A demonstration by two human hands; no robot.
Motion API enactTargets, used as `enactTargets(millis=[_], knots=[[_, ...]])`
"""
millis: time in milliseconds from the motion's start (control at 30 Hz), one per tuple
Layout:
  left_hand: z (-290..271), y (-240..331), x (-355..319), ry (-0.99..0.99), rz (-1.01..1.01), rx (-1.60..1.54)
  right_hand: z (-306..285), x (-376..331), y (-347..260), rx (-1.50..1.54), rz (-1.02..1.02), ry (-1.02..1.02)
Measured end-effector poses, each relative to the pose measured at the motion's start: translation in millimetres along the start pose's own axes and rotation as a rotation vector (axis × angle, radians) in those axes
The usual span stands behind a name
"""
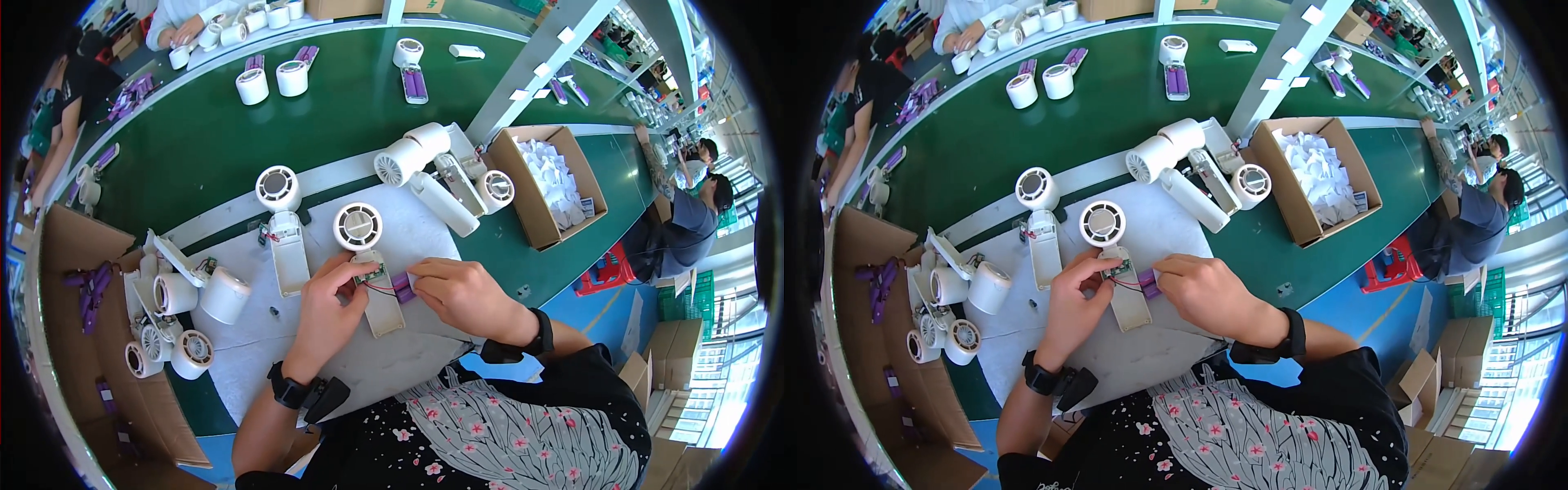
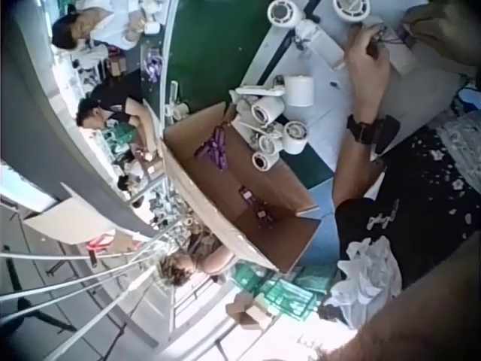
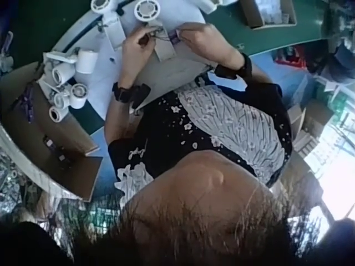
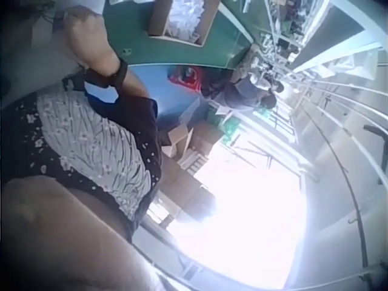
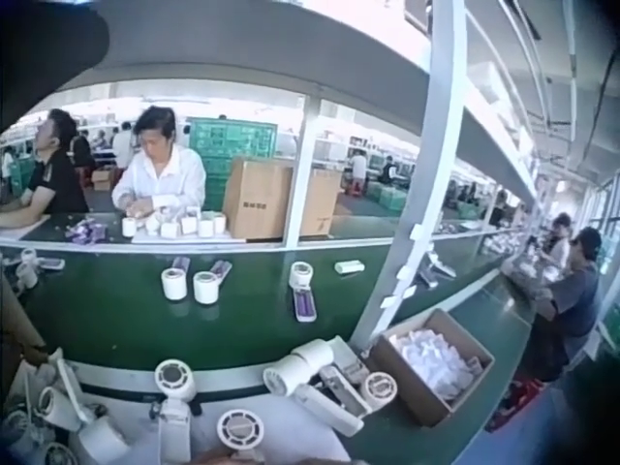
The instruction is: The person assembles handheld fans by connecting circuit boards to battery packs and testing the lights. They then place the batteries into the fan housings, set the assemblies aside, and retrieve more batteries from a box to repeat the process.
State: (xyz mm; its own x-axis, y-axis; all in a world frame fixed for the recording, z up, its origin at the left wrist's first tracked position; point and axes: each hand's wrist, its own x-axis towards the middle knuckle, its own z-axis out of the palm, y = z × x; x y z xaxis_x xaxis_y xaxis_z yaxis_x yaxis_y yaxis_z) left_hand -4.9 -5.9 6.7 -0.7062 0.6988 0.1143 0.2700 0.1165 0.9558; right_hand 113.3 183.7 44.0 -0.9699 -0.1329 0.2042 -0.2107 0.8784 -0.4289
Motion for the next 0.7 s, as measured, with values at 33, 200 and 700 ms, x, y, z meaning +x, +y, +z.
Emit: enactTargets(millis=[33,200,700], knots=[[0.2,1.5,0.2,-0.010,-0.003,-0.007,0.4,-0.7,-0.2,-0.042,-0.032,0.005],[-1.1,1.0,-0.1,-0.014,-0.051,-0.037,-0.6,9.8,-3.0,-0.176,-0.049,-0.127],[0.5,2.1,-0.7,0.030,-0.053,-0.014,-92.1,-3.5,21.7,-0.024,0.896,0.418]])
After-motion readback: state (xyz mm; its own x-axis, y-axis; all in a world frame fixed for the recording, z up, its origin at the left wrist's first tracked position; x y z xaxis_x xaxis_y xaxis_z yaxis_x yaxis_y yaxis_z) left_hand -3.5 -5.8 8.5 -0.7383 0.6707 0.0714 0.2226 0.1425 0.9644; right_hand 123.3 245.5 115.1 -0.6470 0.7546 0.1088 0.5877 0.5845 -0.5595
